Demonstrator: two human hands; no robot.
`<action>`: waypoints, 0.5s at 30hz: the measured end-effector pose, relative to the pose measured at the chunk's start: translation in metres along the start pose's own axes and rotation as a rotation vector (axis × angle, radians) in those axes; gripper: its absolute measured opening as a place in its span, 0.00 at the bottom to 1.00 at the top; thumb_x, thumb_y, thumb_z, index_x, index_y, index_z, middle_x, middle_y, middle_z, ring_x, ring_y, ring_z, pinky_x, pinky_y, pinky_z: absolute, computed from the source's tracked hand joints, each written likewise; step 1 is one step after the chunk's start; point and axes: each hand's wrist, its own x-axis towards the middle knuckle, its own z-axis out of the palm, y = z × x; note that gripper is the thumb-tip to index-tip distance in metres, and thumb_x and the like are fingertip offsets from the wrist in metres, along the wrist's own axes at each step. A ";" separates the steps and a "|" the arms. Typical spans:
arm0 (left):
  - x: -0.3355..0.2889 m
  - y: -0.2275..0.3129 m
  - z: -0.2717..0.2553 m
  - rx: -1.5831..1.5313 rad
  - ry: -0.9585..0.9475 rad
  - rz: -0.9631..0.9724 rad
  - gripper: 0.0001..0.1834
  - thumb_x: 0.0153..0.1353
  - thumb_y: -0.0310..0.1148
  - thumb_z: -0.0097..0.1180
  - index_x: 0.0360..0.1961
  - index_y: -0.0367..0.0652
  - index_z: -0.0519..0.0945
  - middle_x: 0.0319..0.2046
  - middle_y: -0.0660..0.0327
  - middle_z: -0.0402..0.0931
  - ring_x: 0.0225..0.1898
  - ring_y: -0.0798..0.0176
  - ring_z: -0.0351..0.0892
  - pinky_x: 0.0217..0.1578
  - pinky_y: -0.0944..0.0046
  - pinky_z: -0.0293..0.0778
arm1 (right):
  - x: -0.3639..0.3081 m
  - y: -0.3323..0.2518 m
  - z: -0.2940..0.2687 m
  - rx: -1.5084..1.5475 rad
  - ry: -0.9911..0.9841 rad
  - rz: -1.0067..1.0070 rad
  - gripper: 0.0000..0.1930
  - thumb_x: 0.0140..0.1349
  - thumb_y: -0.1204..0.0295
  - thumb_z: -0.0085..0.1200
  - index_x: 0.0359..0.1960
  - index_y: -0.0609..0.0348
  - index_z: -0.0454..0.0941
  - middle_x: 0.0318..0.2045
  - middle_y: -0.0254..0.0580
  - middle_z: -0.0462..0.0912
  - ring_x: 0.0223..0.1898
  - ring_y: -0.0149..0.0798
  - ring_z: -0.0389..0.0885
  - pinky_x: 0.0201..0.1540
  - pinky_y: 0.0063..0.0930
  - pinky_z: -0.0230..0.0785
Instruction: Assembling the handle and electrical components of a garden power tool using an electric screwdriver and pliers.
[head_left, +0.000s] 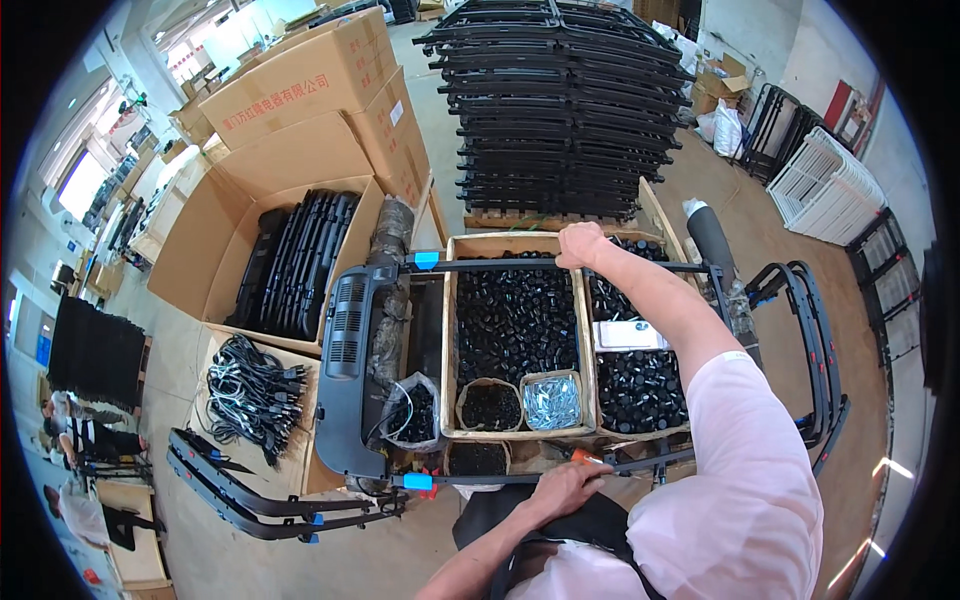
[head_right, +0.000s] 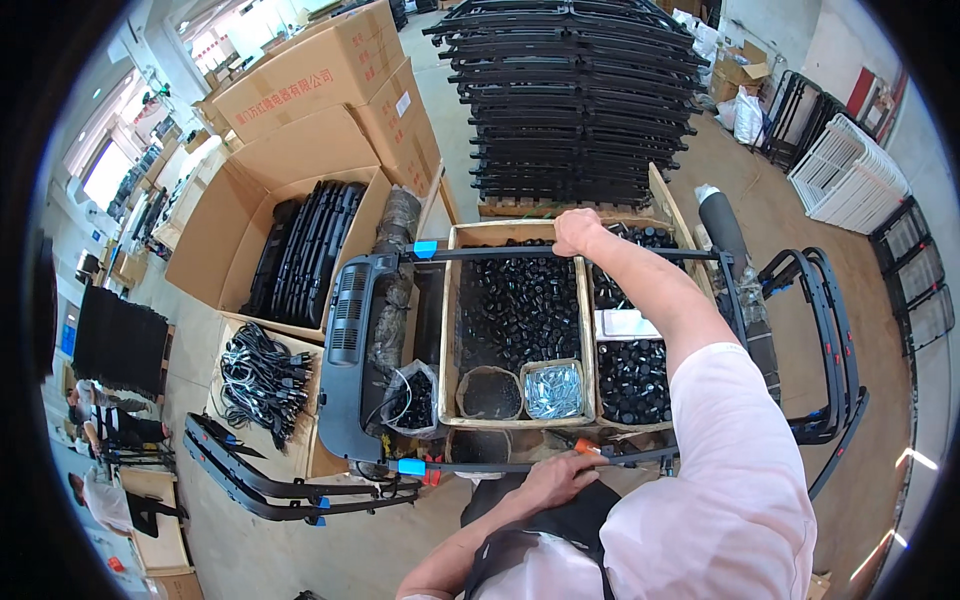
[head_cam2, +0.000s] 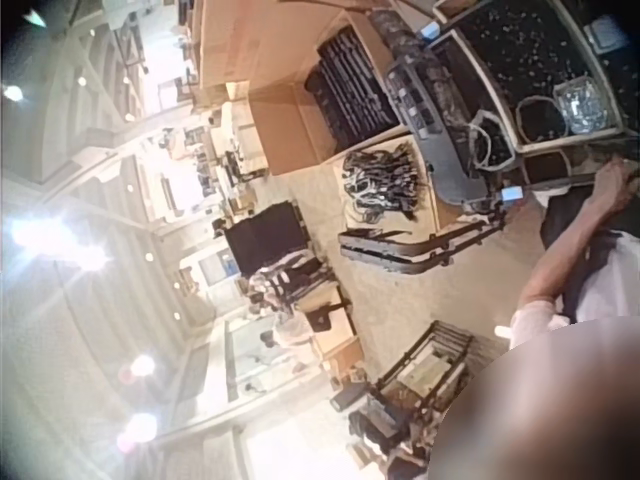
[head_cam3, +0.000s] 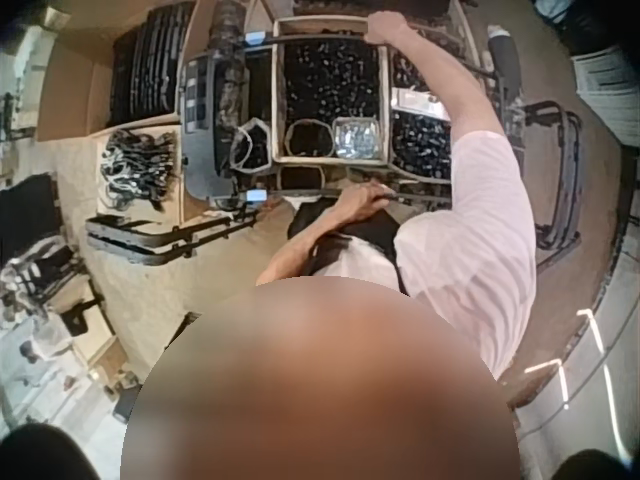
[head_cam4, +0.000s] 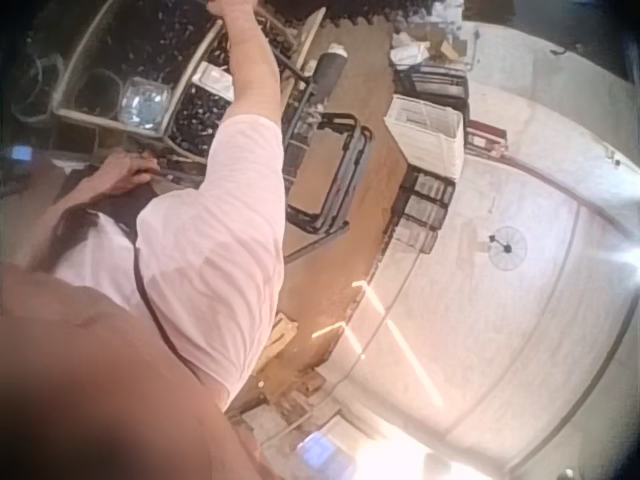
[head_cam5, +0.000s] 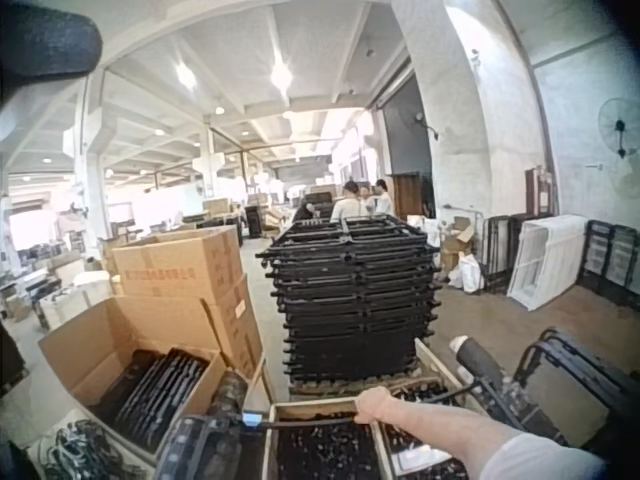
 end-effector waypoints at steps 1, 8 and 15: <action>0.000 0.000 -0.001 -0.019 0.052 -0.013 0.24 0.70 0.46 0.60 0.66 0.59 0.76 0.49 0.49 0.85 0.52 0.42 0.84 0.53 0.47 0.79 | -0.001 0.001 -0.003 -0.001 -0.005 0.003 0.24 0.57 0.52 0.60 0.46 0.58 0.91 0.47 0.48 0.91 0.52 0.48 0.90 0.54 0.41 0.81; -0.003 -0.002 -0.009 -0.204 0.054 -0.140 0.24 0.65 0.36 0.65 0.61 0.50 0.77 0.41 0.46 0.83 0.45 0.41 0.85 0.48 0.45 0.78 | -0.010 0.008 -0.024 -0.271 -0.259 -0.122 0.18 0.52 0.63 0.66 0.43 0.55 0.92 0.47 0.45 0.91 0.51 0.47 0.90 0.50 0.39 0.82; -0.005 -0.002 -0.017 -0.102 0.008 -0.061 0.22 0.69 0.37 0.54 0.63 0.57 0.80 0.48 0.47 0.86 0.51 0.41 0.85 0.53 0.44 0.80 | -0.004 0.025 0.003 -0.047 0.017 0.005 0.14 0.58 0.67 0.58 0.40 0.61 0.90 0.46 0.55 0.90 0.51 0.52 0.89 0.52 0.47 0.82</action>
